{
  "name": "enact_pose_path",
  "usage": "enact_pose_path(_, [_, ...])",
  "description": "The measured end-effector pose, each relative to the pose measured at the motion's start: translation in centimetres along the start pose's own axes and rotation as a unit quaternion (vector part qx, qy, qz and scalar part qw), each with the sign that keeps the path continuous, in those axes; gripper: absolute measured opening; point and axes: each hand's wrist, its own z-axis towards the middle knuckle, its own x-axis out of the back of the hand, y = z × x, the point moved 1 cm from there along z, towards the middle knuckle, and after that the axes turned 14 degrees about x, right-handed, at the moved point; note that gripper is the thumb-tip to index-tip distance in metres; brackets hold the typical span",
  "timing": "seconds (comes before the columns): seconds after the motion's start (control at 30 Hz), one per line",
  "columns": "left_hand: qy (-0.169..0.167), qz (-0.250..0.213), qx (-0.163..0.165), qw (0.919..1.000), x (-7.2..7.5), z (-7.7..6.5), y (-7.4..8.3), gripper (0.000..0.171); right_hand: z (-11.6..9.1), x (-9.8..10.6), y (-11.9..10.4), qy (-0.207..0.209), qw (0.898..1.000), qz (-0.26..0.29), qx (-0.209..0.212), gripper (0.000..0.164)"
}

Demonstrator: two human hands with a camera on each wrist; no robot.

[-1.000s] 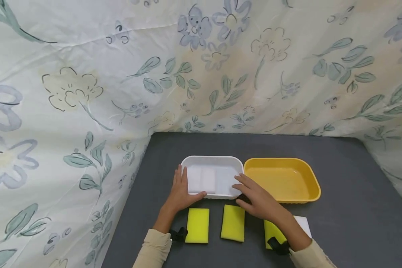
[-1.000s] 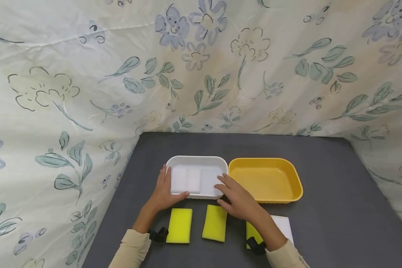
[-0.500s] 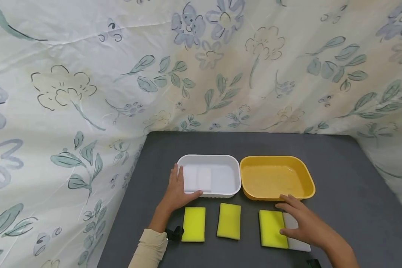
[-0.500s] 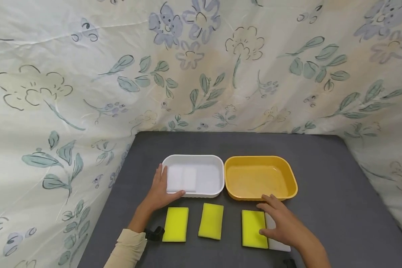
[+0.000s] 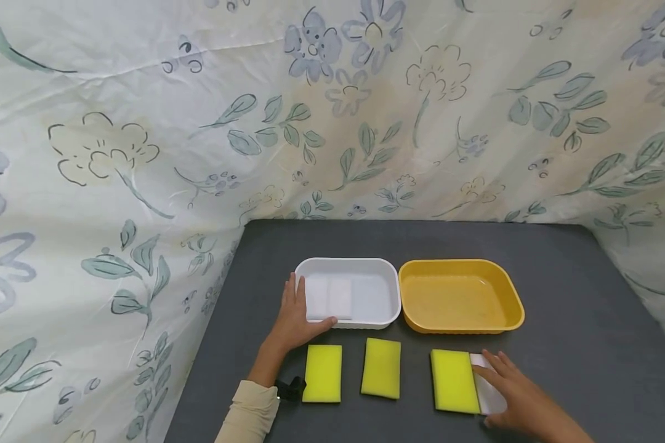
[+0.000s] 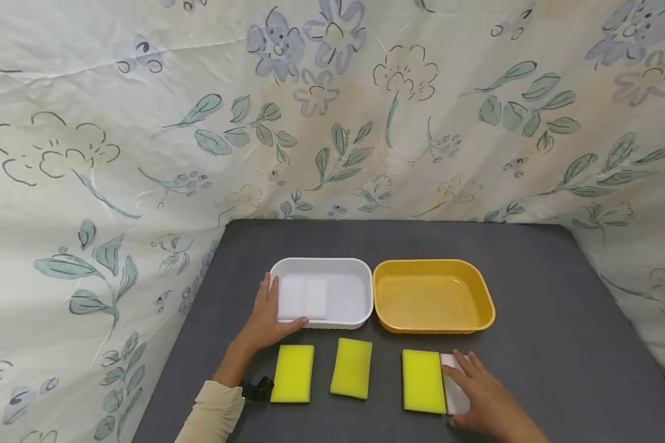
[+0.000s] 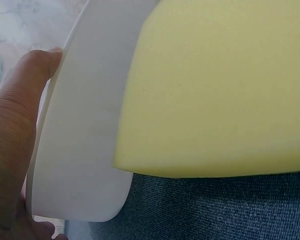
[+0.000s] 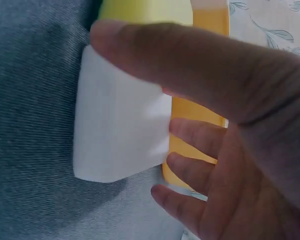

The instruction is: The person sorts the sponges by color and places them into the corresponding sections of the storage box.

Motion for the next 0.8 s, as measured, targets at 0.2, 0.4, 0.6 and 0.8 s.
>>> enact_pose_path(0.2, [0.004, 0.015, 0.001, 0.9999, -0.1, 0.1, 0.0, 0.119, -0.4, -0.4, 0.5, 0.016, 1.000, 0.007, 0.017, 0.083])
enact_pose_path(0.4, [0.007, 0.017, 0.002, 0.9998, -0.1, 0.0, 0.0, 0.120, 0.0, -0.6, 1.2, 0.044, 0.998, -0.018, 0.034, 0.084])
enact_pose_path(0.6, [0.005, 0.017, 0.006, 0.9998, 0.0, -0.1, 0.0, 0.120, 0.0, -0.5, 1.4, 0.103, 0.990, -0.064, 0.071, 0.085])
enact_pose_path(0.8, [-0.001, 0.018, 0.008, 0.9998, 0.0, -0.2, 0.1, 0.120, -0.7, 1.0, 1.3, 0.128, 0.986, -0.090, 0.052, 0.082])
